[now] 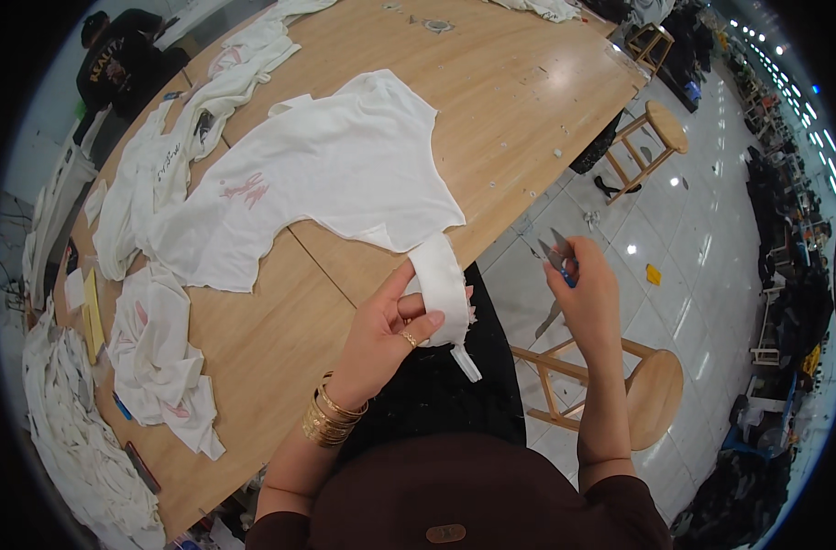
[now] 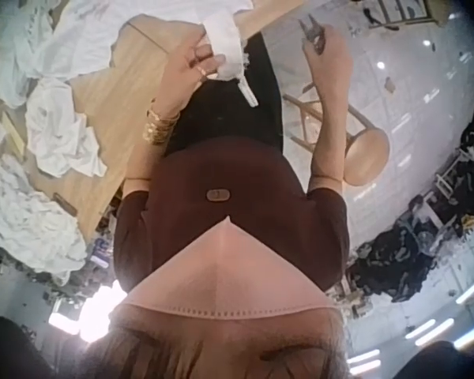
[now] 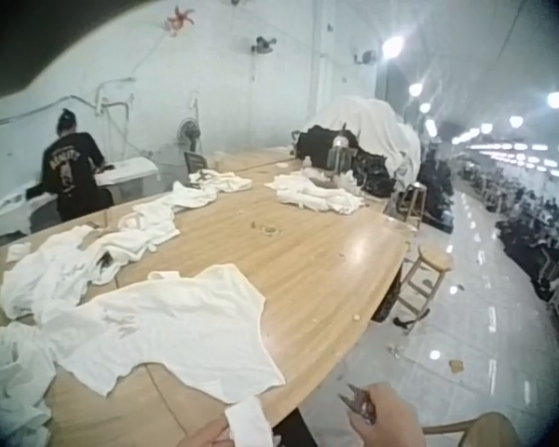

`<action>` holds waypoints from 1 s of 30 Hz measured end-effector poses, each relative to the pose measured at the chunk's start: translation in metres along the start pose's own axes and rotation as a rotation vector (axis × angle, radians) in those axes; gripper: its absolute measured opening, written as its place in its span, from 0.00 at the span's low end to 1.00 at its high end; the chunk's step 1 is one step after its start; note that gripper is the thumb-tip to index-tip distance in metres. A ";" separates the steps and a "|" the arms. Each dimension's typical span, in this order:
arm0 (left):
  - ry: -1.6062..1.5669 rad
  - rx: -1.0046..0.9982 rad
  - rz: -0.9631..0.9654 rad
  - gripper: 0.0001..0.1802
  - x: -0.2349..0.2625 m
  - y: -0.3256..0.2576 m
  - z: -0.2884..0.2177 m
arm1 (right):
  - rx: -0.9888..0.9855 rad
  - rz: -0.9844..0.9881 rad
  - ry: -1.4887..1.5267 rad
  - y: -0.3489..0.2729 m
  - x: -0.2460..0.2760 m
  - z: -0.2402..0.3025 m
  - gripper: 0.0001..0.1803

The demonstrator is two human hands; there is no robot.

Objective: Trimming excess threads from white fabric pieces using a small pair of snips.

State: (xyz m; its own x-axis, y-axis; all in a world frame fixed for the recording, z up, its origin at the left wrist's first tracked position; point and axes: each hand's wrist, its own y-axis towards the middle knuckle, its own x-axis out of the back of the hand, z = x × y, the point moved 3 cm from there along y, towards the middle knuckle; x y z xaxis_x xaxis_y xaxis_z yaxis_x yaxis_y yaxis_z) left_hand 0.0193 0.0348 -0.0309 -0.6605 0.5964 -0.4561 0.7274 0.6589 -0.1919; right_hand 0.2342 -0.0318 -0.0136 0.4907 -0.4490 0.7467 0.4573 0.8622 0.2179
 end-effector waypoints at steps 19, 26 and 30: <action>0.141 -0.074 -0.034 0.42 -0.010 -0.007 -0.013 | -0.040 0.201 0.245 -0.014 0.003 0.028 0.14; 0.271 0.043 0.048 0.43 -0.014 -0.006 -0.010 | -0.311 0.570 0.837 -0.020 -0.024 0.040 0.09; 0.221 0.053 0.062 0.39 -0.016 -0.008 -0.002 | -0.422 0.535 1.010 -0.016 -0.032 0.039 0.10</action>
State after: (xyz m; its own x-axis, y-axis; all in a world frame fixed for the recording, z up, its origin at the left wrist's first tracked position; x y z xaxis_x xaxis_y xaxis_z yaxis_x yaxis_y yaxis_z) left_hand 0.0231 0.0211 -0.0203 -0.6345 0.7248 -0.2683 0.7729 0.5960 -0.2176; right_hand 0.1817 -0.0217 -0.0165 0.9612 -0.2032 -0.1864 0.1338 0.9348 -0.3290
